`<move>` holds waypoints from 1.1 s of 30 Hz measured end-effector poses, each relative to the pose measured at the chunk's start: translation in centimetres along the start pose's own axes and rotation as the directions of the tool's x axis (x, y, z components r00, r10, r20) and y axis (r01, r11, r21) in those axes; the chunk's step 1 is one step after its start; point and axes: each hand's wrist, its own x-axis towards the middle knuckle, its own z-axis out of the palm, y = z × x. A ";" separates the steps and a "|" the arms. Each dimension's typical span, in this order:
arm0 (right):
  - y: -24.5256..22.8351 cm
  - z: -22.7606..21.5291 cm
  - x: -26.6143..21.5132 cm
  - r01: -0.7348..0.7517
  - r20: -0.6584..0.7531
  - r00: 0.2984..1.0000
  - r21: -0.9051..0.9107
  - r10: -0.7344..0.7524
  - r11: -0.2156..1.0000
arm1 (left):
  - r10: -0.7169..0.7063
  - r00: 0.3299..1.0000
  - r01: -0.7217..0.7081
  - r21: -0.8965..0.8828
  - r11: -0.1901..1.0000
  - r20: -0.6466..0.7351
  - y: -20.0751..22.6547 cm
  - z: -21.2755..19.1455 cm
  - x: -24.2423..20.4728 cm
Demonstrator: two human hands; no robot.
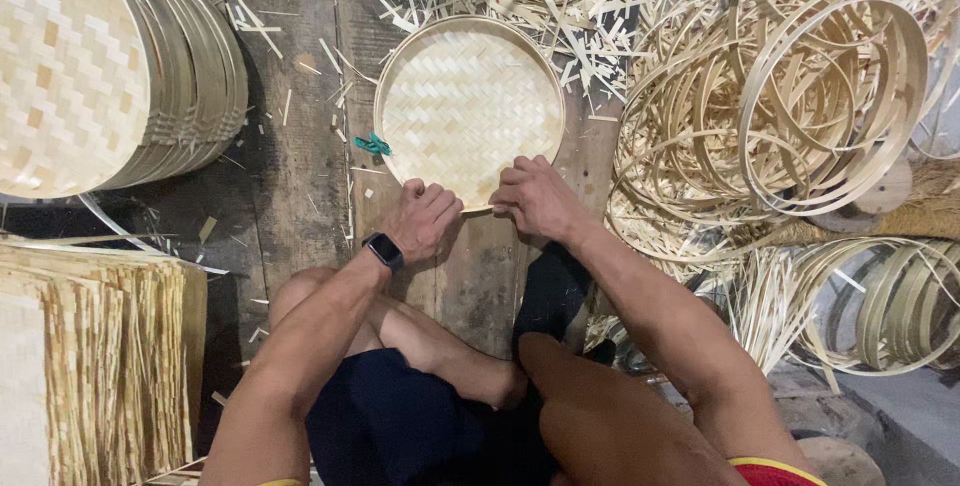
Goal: The person fits circular woven bamboo bases into bamboo hoops and secures them by hand and with a small green tool.
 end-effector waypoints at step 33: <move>-2.5 4.7 0.8 0.229 -0.333 0.894 -0.231 -0.298 0.946 | 0.079 0.996 -0.066 -0.252 0.966 0.043 -3.5 -2.0 0.4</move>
